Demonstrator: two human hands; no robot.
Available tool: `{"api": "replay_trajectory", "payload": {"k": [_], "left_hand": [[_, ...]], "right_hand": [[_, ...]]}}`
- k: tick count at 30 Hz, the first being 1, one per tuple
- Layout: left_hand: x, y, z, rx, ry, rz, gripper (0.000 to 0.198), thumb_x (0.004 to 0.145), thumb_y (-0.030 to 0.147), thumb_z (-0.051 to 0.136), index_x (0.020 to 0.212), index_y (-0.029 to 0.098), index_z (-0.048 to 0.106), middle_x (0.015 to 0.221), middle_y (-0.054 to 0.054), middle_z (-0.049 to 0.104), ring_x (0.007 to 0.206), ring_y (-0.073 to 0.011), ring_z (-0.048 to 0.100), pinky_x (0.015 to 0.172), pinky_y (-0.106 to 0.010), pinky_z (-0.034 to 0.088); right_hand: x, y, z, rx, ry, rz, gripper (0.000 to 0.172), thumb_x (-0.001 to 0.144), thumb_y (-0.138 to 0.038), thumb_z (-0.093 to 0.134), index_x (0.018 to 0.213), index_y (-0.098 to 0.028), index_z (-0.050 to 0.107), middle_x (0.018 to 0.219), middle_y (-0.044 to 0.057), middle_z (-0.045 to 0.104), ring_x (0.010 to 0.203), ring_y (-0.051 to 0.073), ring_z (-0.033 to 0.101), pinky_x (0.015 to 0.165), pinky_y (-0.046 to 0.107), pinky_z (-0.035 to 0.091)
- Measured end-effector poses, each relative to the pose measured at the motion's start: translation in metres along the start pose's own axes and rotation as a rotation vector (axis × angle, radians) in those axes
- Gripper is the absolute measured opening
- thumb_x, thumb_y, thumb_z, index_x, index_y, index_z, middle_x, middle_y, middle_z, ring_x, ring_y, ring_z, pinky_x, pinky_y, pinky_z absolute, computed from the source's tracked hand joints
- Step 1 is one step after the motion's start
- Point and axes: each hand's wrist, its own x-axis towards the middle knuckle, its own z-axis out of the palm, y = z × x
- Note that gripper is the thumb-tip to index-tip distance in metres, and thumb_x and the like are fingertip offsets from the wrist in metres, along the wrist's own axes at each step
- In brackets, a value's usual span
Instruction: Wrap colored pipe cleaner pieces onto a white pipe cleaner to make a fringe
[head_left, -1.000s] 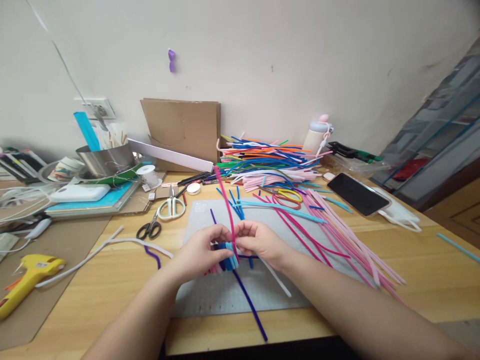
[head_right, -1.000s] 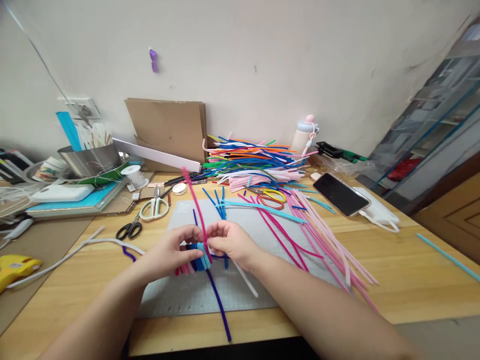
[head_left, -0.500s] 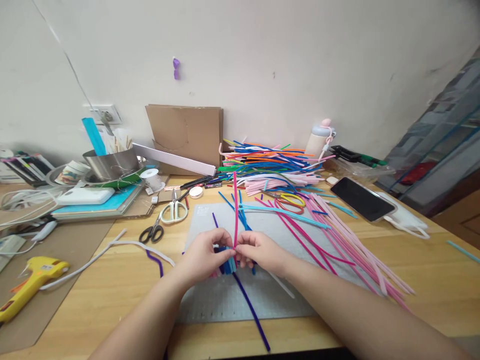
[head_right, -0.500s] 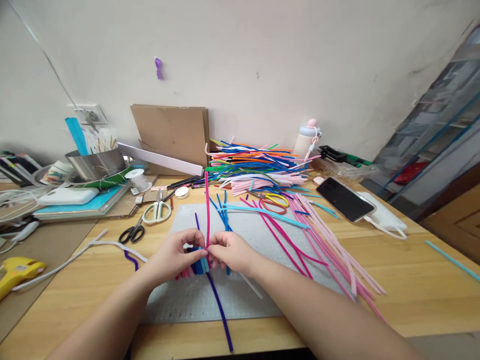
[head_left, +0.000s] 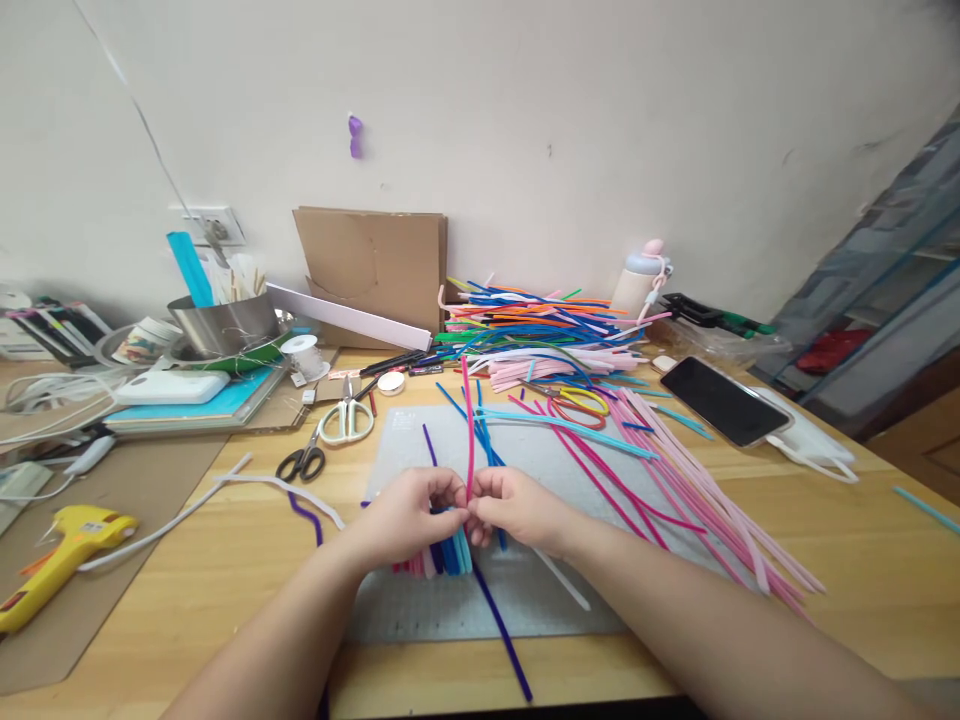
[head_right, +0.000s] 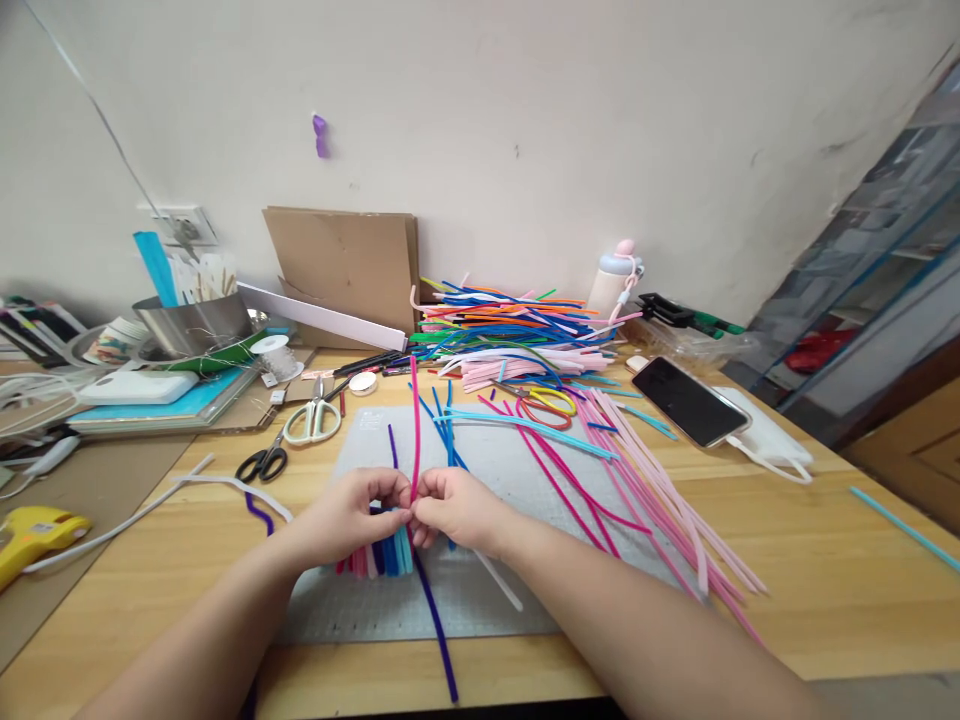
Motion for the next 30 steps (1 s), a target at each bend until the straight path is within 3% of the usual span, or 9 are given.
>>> {"api": "replay_trajectory", "payload": {"k": [9, 15, 19, 24, 30], "left_hand": [[0.001, -0.003, -0.002, -0.148, -0.053, -0.028, 0.011, 0.074, 0.025, 0.054, 0.075, 0.014, 0.057, 0.069, 0.0, 0.06, 0.064, -0.0109, 0.053, 0.061, -0.022, 0.041], [0.003, -0.002, -0.006, -0.197, 0.035, -0.073, 0.015, 0.074, 0.029, 0.056, 0.074, 0.014, 0.056, 0.066, 0.001, 0.058, 0.06, -0.0097, 0.051, 0.056, -0.02, 0.039], [0.003, -0.001, -0.007, -0.143, 0.043, -0.067, 0.014, 0.074, 0.029, 0.055, 0.075, 0.015, 0.057, 0.065, 0.001, 0.058, 0.06, -0.0103, 0.052, 0.057, -0.021, 0.04], [0.006, -0.004, -0.004, 0.027, 0.172, 0.009, 0.008, 0.072, 0.025, 0.056, 0.071, 0.017, 0.058, 0.068, 0.001, 0.059, 0.066, -0.0119, 0.053, 0.062, -0.023, 0.04], [0.008, -0.009, -0.004, 0.006, 0.242, 0.009, 0.011, 0.073, 0.028, 0.057, 0.072, 0.018, 0.058, 0.067, 0.0, 0.06, 0.063, -0.0125, 0.054, 0.058, -0.023, 0.04]], "right_hand": [[-0.001, -0.001, -0.002, 0.011, -0.054, 0.019, 0.005, 0.066, -0.019, 0.051, 0.068, -0.015, 0.049, 0.052, -0.003, 0.057, 0.046, 0.008, 0.055, 0.05, 0.021, 0.043], [0.001, -0.001, -0.005, 0.006, -0.037, -0.142, 0.017, 0.067, -0.023, 0.062, 0.072, -0.015, 0.048, 0.064, -0.003, 0.056, 0.057, 0.007, 0.051, 0.057, 0.021, 0.041], [0.001, -0.001, -0.006, 0.072, -0.027, -0.111, 0.026, 0.064, -0.027, 0.067, 0.078, -0.016, 0.048, 0.065, -0.004, 0.055, 0.055, 0.007, 0.051, 0.056, 0.021, 0.041], [0.002, 0.001, -0.009, 0.043, -0.002, -0.104, 0.03, 0.064, -0.03, 0.068, 0.081, -0.016, 0.048, 0.059, -0.005, 0.053, 0.049, 0.006, 0.047, 0.05, 0.019, 0.036], [-0.001, -0.002, -0.009, 0.023, 0.017, -0.117, 0.03, 0.066, -0.03, 0.067, 0.084, -0.017, 0.047, 0.064, -0.005, 0.053, 0.051, 0.006, 0.046, 0.048, 0.018, 0.035]]}}
